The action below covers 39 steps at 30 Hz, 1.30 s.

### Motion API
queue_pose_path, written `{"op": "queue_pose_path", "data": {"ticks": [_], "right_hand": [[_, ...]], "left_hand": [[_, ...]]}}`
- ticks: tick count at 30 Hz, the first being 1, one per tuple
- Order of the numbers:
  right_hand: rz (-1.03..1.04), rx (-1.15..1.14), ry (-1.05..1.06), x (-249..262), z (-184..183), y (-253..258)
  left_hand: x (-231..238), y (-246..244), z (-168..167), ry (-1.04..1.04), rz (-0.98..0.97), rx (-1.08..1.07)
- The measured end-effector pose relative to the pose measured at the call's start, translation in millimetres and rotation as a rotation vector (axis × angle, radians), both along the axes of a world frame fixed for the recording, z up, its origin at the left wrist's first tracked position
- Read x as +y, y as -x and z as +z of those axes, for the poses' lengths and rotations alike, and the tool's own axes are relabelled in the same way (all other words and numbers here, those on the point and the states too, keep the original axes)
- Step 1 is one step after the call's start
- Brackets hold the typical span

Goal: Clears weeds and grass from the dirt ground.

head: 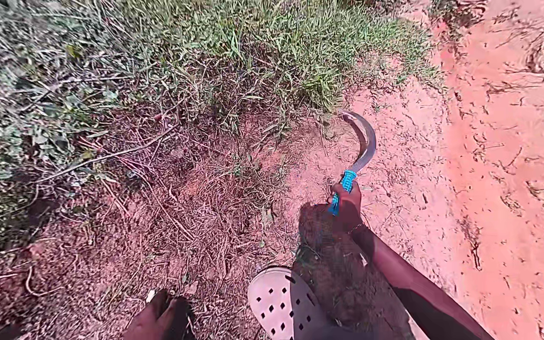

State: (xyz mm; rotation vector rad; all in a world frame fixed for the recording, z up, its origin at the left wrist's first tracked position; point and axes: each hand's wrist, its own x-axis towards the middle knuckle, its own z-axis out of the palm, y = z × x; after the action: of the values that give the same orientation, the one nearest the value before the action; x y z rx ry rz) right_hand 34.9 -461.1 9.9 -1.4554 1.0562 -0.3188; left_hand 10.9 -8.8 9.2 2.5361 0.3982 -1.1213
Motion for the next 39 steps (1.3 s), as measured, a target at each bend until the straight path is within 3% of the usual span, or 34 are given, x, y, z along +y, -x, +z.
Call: {"op": "queue_pose_path", "data": {"ticks": [3, 7, 10, 14, 18, 20, 27, 30, 34, 36, 39], "right_hand": [[-0.130, -0.056, 0.002, -62, -15, -81], [0.019, 0.105, 0.016, -106, -23, -187], [0.178, 0.139, 0.048, -97, -37, -193], [0.294, 0.203, 0.049, -108, -28, -149], [0.348, 0.360, 0.103, -130, 4, -200], [0.373, 0.407, 0.096, -106, -16, -214], [0.478, 0.324, 0.081, -73, -29, -124], [0.480, 0.302, 0.063, -88, -39, -159], [0.434, 0.302, 0.052, -46, -41, -179], [0.515, 0.341, 0.100, -20, -20, -141], [0.825, 0.468, 0.167, 0, 18, -44]], "left_hand": [[1, 4, -3, -0.011, -0.001, -0.005], [3, 3, -9, -0.047, 0.002, -0.017], [-1, 2, -9, -0.056, 0.029, 0.001], [-2, -4, -3, -0.050, 0.054, -0.008], [-18, -5, -5, -0.075, 0.071, -0.007], [-9, -5, 7, -0.125, 0.091, 0.010], [-20, -6, 9, -0.085, 0.082, 0.032], [-20, -7, 13, -0.073, 0.080, 0.025], [-13, -1, 11, -0.073, 0.052, 0.017], [-14, -1, 11, -0.052, 0.039, 0.021], [-14, -8, 14, -0.067, 0.031, 0.023]]}}
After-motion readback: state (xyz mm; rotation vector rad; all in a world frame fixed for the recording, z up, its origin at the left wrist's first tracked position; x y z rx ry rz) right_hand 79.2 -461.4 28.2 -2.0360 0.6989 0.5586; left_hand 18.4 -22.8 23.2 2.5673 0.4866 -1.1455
